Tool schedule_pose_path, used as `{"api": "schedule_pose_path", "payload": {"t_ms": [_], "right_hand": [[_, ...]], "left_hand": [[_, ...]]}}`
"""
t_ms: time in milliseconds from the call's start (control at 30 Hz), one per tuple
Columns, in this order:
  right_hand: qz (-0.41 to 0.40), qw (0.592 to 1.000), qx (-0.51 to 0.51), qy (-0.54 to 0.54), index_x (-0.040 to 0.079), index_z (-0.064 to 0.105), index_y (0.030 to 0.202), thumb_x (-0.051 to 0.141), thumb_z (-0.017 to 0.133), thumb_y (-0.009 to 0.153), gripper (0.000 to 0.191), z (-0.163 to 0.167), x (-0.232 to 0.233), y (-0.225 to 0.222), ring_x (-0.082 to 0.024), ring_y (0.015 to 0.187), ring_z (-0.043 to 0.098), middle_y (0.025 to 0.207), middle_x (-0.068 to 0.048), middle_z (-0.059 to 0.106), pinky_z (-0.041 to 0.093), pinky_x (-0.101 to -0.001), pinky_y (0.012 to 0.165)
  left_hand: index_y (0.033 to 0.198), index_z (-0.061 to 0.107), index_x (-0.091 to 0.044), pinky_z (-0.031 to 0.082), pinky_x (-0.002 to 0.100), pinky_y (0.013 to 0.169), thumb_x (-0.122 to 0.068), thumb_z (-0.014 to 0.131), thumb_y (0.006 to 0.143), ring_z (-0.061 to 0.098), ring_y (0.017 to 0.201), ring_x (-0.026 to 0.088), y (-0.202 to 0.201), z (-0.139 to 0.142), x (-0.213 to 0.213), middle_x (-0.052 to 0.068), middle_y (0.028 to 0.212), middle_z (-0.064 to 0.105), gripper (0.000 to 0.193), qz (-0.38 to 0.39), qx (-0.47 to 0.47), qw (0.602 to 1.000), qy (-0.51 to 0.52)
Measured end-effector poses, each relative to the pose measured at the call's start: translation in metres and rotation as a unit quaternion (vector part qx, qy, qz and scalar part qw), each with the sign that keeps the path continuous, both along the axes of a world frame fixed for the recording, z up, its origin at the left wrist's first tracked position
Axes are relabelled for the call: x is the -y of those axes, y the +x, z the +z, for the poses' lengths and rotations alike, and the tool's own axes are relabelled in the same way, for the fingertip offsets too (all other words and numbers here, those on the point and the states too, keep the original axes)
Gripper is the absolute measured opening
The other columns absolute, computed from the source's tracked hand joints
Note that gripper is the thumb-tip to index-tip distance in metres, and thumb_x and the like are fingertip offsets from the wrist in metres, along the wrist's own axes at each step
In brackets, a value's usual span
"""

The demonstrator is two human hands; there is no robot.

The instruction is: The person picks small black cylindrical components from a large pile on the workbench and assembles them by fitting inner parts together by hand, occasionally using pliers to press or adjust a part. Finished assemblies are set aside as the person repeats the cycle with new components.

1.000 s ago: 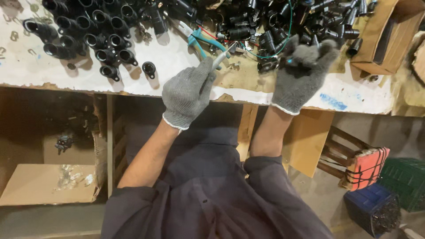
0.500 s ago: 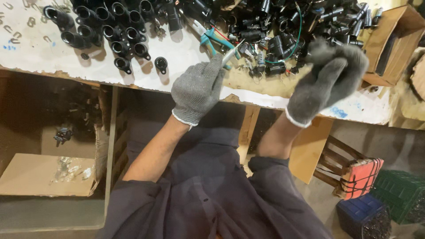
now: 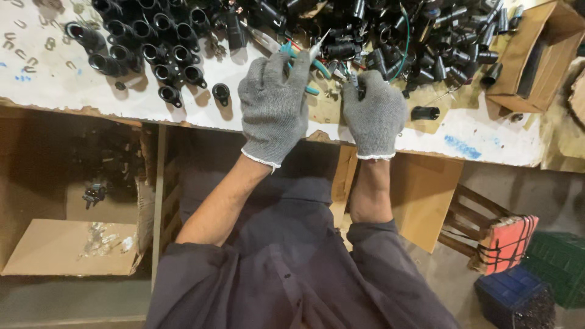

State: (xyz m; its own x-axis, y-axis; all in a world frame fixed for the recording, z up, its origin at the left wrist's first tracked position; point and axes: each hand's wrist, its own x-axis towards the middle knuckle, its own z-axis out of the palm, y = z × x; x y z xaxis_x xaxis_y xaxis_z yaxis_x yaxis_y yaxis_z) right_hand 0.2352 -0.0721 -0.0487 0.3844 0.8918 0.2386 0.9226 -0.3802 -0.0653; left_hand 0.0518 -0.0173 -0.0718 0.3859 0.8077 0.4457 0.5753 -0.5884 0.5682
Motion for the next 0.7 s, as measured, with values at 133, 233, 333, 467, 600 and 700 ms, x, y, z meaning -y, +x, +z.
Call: {"api": "schedule_pose_path", "payload": {"t_ms": [133,233,333,467,600,700], "right_hand": [[0.009,0.974,-0.209,0.091,0.006,0.073,0.098,0.018,0.079,0.094,0.014,0.009,0.004,0.004,-0.015,0.066,0.066,0.081,-0.005,0.073,0.050,-0.0309,0.060],[0.015,0.861,-0.454,0.228,0.002,0.072,0.103,0.010,0.073,0.097,0.009,0.019,0.023,0.001,-0.012,0.069,0.057,0.085,-0.005,0.069,0.043,-0.0256,0.061],[-0.001,0.684,-0.672,0.284,0.001,0.071,0.103,0.006,0.067,0.098,0.007,0.020,0.041,-0.012,-0.010,0.070,0.055,0.088,-0.005,0.066,0.043,-0.0230,0.063],[0.063,0.773,-0.572,0.267,-0.002,0.068,0.108,0.001,0.065,0.101,0.008,0.012,0.054,-0.036,-0.014,0.100,0.060,0.115,-0.010,0.066,0.049,-0.0269,0.087],[-0.005,0.839,-0.483,0.250,0.000,0.064,0.112,0.000,0.069,0.095,0.017,0.006,0.060,-0.049,-0.010,0.088,0.066,0.098,-0.004,0.069,0.054,-0.0237,0.081],[0.010,0.916,-0.356,0.186,-0.002,0.069,0.109,-0.003,0.075,0.093,0.017,0.006,0.063,-0.048,-0.010,0.077,0.060,0.090,-0.004,0.068,0.050,-0.0236,0.072]], "left_hand": [[0.145,0.059,-0.013,0.035,0.052,0.111,-0.016,0.077,0.089,0.046,0.134,0.036,-0.005,0.008,0.001,0.012,0.142,0.053,0.058,0.006,0.020,0.994,0.107],[0.138,0.062,-0.014,0.033,0.055,0.111,-0.018,0.080,0.090,0.048,0.131,0.035,-0.011,0.016,0.008,0.010,0.140,0.054,0.052,0.008,0.068,0.988,0.135],[0.133,0.065,-0.013,0.047,0.047,0.109,-0.019,0.083,0.093,0.059,0.125,0.032,-0.010,0.027,0.024,0.008,0.130,0.062,0.044,-0.074,0.173,0.982,0.020],[0.127,0.070,-0.012,0.060,0.035,0.095,-0.024,0.084,0.092,0.073,0.108,0.025,0.005,0.039,0.038,0.007,0.115,0.074,0.039,-0.150,0.283,0.929,-0.183],[0.120,0.074,-0.010,0.062,0.031,0.081,-0.022,0.080,0.091,0.077,0.094,0.021,0.010,0.045,0.039,0.010,0.108,0.077,0.032,-0.131,0.276,0.910,-0.279],[0.115,0.075,-0.010,0.062,0.027,0.071,-0.021,0.078,0.091,0.078,0.084,0.017,0.006,0.045,0.038,0.010,0.104,0.078,0.027,-0.115,0.277,0.894,-0.333]]}}
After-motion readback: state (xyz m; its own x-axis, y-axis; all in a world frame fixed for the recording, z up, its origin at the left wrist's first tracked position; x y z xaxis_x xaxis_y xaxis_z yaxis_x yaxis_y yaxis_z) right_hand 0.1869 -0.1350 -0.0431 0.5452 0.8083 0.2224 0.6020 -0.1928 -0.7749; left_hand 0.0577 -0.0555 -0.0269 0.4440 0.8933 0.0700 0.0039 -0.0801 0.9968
